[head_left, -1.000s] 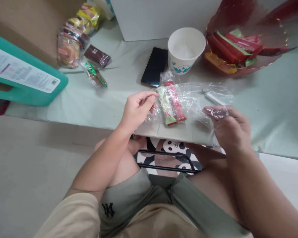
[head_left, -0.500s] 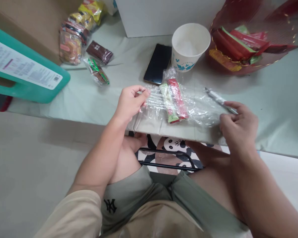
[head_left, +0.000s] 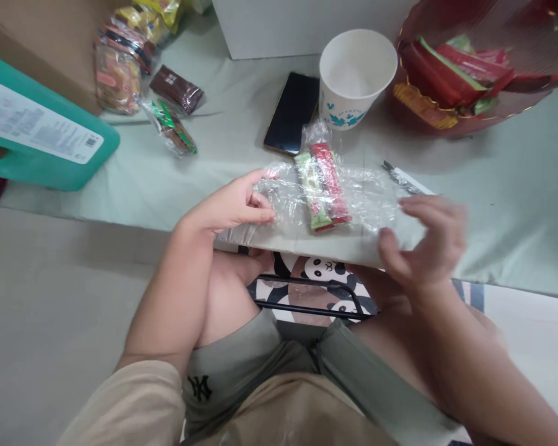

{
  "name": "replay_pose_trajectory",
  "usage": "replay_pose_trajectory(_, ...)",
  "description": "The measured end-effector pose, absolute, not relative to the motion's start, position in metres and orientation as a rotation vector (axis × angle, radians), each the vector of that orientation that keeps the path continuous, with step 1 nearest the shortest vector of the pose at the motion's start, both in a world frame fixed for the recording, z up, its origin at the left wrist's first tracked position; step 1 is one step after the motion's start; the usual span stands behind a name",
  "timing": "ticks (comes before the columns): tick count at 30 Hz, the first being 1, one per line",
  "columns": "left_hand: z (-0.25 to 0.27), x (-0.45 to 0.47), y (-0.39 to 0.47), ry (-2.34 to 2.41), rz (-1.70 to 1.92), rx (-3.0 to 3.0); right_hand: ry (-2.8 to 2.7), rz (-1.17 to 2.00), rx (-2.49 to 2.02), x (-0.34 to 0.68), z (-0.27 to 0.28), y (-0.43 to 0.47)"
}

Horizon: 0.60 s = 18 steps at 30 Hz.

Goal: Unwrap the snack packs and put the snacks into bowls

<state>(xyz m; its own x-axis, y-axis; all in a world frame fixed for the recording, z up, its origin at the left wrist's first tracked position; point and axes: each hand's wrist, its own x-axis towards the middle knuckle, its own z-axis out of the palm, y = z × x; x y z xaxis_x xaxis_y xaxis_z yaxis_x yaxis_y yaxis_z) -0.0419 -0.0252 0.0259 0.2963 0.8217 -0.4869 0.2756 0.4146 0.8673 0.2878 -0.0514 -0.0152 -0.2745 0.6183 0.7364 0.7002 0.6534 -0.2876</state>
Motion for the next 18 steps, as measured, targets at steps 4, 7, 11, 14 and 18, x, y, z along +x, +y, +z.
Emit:
replay_pose_trajectory(4, 0.028, -0.048, -0.023, 1.237, 0.406, 1.108, -2.303, 0.078, -1.266, 0.268, -0.014, -0.055)
replay_pose_trajectory(7, 0.029, -0.06, -0.021, 1.241, 0.354, 1.086, -2.331, 0.194, -1.441, 0.272, -0.018, -0.054)
replay_pose_trajectory(11, 0.027, -0.067, -0.019, 1.431, 0.386, 1.089, -2.311, 0.199, -1.544, 0.281, -0.019, -0.053)
replay_pose_trajectory(14, 0.021, -0.055, -0.017, 1.667, 0.665, 1.168, -2.283, 0.176, -1.557, 0.279, -0.016, -0.055)
replay_pose_trajectory(18, 0.012, -0.033, -0.015, 1.686, 0.898, 1.415, -2.189, 0.048, -1.564, 0.267, -0.011, -0.059)
